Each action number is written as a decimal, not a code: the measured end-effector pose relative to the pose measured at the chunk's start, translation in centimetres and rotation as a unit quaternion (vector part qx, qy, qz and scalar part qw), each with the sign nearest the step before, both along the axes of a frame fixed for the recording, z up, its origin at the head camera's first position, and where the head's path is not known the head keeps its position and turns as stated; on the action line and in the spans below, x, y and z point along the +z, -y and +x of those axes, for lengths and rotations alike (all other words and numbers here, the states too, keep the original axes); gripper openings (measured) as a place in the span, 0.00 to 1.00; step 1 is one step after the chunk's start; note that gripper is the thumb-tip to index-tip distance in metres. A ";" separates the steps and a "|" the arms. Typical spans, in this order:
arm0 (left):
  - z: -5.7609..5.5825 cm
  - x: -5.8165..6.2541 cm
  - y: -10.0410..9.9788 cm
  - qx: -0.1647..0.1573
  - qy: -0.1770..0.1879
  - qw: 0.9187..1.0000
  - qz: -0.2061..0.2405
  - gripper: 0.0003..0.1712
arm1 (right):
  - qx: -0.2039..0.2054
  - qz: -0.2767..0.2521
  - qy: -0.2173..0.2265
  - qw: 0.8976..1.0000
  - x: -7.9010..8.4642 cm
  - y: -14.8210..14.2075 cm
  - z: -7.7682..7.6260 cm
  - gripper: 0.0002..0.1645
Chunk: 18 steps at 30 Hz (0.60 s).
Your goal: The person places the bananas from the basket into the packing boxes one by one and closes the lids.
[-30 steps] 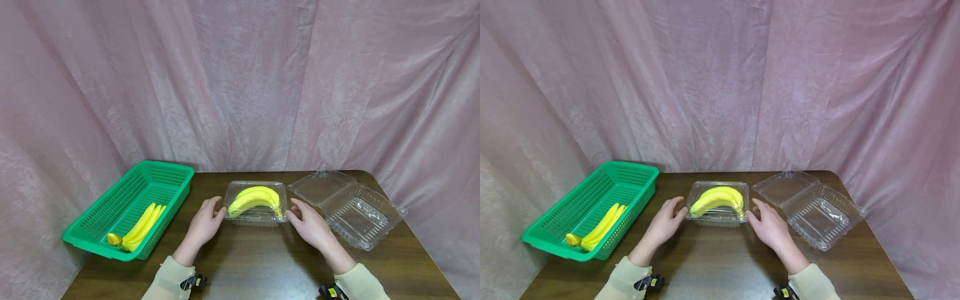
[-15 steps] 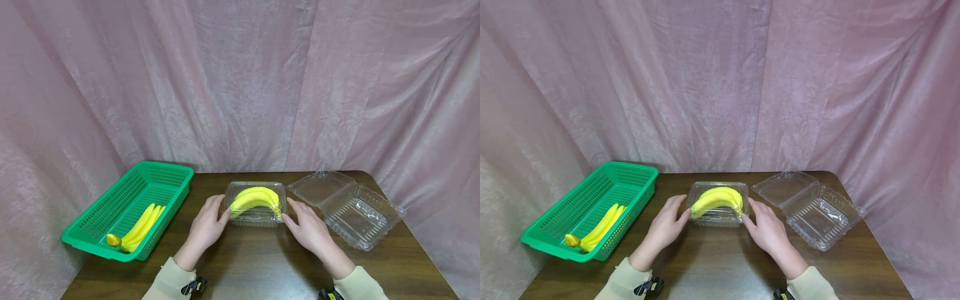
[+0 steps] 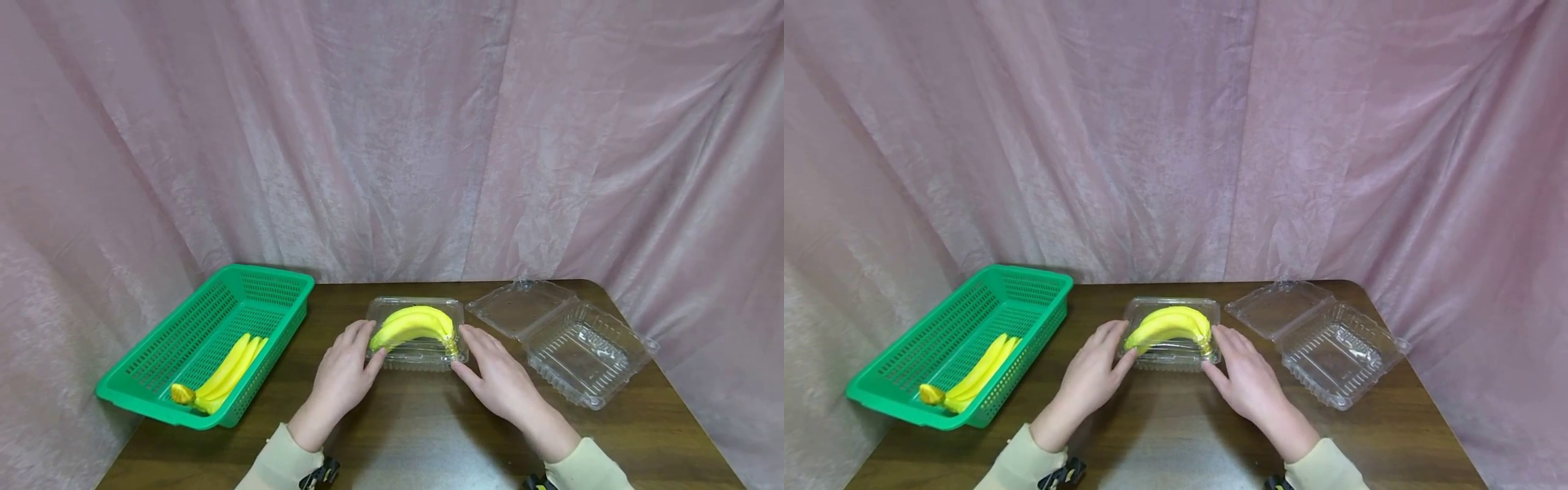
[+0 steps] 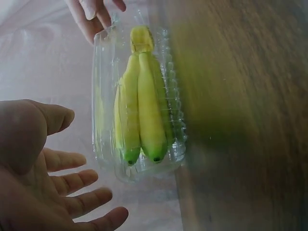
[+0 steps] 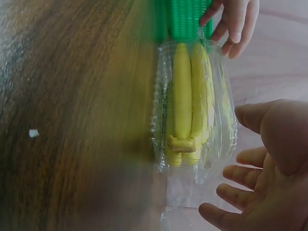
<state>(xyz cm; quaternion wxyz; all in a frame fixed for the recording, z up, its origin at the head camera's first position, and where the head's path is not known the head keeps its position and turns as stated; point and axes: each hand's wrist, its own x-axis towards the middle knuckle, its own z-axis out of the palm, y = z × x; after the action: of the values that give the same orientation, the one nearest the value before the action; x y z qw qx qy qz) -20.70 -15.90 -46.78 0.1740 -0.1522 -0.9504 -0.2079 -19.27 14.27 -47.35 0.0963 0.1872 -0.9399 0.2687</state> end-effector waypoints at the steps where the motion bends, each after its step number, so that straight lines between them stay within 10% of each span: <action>1: 0.1 -0.1 0.0 -0.003 -0.007 1.000 -0.006 0.35 | 0.002 0.002 0.000 1.000 0.0 0.0 0.1 0.44; 18: 1.1 -0.7 -0.5 -0.010 -0.028 0.997 -0.065 0.39 | 0.031 0.045 -0.032 0.998 0.1 0.7 1.4 0.48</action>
<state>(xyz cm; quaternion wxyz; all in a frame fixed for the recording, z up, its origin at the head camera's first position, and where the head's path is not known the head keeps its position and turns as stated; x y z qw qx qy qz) -19.64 -15.43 -47.49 0.1881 -0.1783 -0.9552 -0.1432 -17.90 13.52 -47.22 0.1095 0.2284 -0.9413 0.2230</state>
